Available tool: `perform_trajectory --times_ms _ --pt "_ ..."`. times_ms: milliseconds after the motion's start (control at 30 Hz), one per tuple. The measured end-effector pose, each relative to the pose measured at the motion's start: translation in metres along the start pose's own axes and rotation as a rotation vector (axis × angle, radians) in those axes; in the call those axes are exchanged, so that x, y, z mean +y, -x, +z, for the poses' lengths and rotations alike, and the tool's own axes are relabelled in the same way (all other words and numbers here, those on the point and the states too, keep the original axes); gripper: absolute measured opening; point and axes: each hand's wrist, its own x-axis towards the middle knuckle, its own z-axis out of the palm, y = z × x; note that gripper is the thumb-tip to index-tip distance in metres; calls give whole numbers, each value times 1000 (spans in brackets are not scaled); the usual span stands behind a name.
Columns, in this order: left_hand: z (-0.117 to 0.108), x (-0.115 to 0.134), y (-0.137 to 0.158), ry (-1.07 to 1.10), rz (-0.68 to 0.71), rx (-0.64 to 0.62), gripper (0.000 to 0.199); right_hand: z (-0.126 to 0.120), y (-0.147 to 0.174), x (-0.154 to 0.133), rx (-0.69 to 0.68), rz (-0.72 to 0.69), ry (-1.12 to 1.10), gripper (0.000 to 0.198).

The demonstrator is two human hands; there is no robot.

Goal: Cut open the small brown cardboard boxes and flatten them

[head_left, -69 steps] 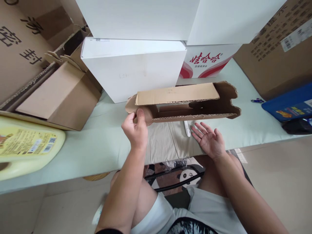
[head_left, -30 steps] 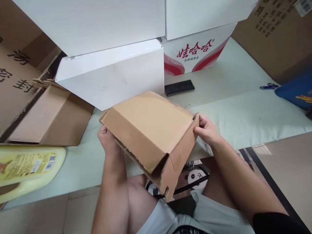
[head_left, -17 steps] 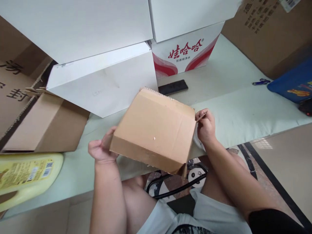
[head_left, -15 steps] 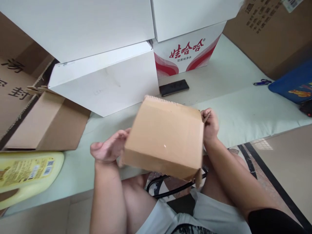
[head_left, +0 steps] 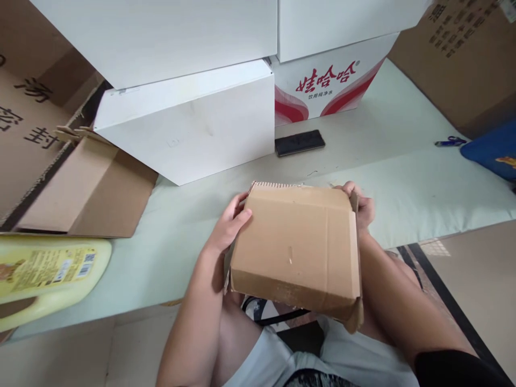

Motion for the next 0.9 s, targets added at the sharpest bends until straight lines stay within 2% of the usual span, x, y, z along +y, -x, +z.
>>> perform_trajectory --times_ms 67,133,267,333,467,667,800,900 --pt "-2 -1 -3 50 63 74 68 2 1 1 -72 19 -19 50" --pt "-3 -1 -4 22 127 84 58 4 3 2 -135 50 -42 53" --pt "2 3 -1 -243 115 -131 39 5 7 2 -164 89 -81 53" --pt "6 6 1 -307 114 -154 35 3 8 2 -168 89 -107 51" --pt "7 8 4 -313 125 -89 42 -5 5 3 -162 45 -118 51" --pt "-5 6 1 -208 160 75 59 -19 -2 1 -12 -74 -78 54" --pt "-3 11 6 -126 59 89 61 -23 -4 2 47 -109 -61 54" --pt "1 13 10 -57 51 101 68 -17 -1 3 98 -107 -39 46"
